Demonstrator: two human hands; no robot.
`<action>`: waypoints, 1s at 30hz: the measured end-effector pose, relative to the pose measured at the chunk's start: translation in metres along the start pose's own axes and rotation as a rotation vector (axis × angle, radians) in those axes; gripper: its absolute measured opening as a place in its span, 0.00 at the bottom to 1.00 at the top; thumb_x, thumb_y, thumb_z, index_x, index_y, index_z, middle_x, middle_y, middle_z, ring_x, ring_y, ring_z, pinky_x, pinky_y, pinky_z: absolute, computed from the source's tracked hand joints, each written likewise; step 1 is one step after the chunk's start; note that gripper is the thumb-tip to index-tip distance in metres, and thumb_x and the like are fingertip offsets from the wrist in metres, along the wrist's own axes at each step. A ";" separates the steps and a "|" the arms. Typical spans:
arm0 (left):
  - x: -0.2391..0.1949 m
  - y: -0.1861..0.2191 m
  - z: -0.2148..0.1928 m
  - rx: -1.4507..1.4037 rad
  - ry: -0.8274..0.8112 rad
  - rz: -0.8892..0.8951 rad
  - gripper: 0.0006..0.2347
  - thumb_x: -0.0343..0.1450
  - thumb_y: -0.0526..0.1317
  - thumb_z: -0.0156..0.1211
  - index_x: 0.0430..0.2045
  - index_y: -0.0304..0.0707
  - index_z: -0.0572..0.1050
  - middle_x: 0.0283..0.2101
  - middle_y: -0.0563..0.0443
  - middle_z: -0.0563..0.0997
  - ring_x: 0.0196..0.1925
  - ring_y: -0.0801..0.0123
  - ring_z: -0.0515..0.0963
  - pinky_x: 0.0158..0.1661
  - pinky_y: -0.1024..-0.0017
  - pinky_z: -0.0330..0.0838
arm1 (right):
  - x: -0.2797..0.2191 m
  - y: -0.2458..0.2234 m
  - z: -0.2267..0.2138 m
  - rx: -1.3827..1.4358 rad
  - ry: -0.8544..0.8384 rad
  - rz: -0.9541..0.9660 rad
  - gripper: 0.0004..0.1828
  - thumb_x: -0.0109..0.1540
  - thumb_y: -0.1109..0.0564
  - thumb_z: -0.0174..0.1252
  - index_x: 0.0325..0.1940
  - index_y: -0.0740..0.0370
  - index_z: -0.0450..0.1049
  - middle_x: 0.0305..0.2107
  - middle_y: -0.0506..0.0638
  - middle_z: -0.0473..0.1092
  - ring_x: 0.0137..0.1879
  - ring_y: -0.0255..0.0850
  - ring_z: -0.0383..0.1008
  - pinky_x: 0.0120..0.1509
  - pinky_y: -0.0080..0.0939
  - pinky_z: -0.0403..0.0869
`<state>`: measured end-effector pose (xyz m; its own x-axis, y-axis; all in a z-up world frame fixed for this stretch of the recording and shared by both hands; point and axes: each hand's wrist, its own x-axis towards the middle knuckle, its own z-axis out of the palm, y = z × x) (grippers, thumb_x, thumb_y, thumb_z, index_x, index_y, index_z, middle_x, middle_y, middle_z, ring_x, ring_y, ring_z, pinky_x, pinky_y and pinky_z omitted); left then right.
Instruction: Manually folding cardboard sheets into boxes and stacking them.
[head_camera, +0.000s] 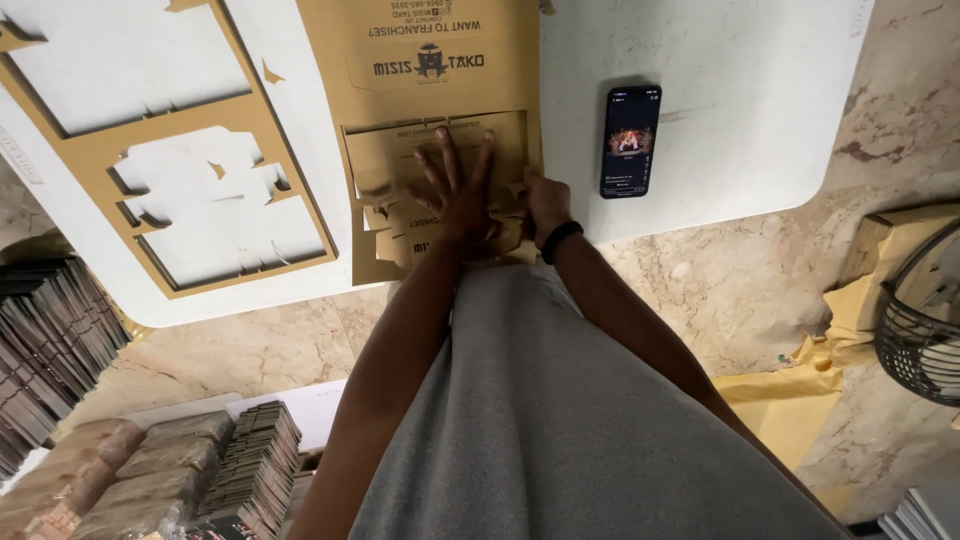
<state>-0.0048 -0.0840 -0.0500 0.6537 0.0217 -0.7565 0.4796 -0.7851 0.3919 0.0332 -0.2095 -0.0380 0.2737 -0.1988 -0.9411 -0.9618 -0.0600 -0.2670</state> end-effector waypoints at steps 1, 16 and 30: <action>0.001 0.000 0.000 -0.001 0.002 -0.001 0.63 0.58 0.37 0.82 0.75 0.76 0.28 0.73 0.36 0.10 0.72 0.26 0.12 0.58 0.14 0.21 | 0.020 0.010 -0.005 -0.002 -0.002 -0.001 0.17 0.65 0.43 0.53 0.41 0.59 0.72 0.26 0.46 0.67 0.25 0.34 0.62 0.29 0.35 0.64; -0.003 -0.030 0.000 0.113 -0.039 0.069 0.56 0.65 0.46 0.76 0.75 0.73 0.26 0.72 0.35 0.09 0.73 0.25 0.14 0.63 0.17 0.27 | 0.024 0.015 -0.032 0.156 -0.305 -0.040 0.21 0.57 0.45 0.68 0.45 0.60 0.75 0.32 0.52 0.73 0.37 0.45 0.77 0.38 0.45 0.78; -0.102 -0.048 -0.044 0.201 0.434 0.592 0.07 0.74 0.47 0.57 0.44 0.56 0.72 0.25 0.55 0.79 0.25 0.60 0.84 0.26 0.60 0.78 | 0.027 0.119 -0.054 0.516 -0.108 0.052 0.23 0.64 0.49 0.63 0.58 0.60 0.66 0.46 0.58 0.69 0.52 0.53 0.74 0.56 0.57 0.80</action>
<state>-0.0687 -0.0218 0.0315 0.9602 -0.2293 -0.1597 -0.1114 -0.8383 0.5337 -0.0733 -0.2751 -0.0839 0.2498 -0.0847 -0.9646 -0.8582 0.4420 -0.2610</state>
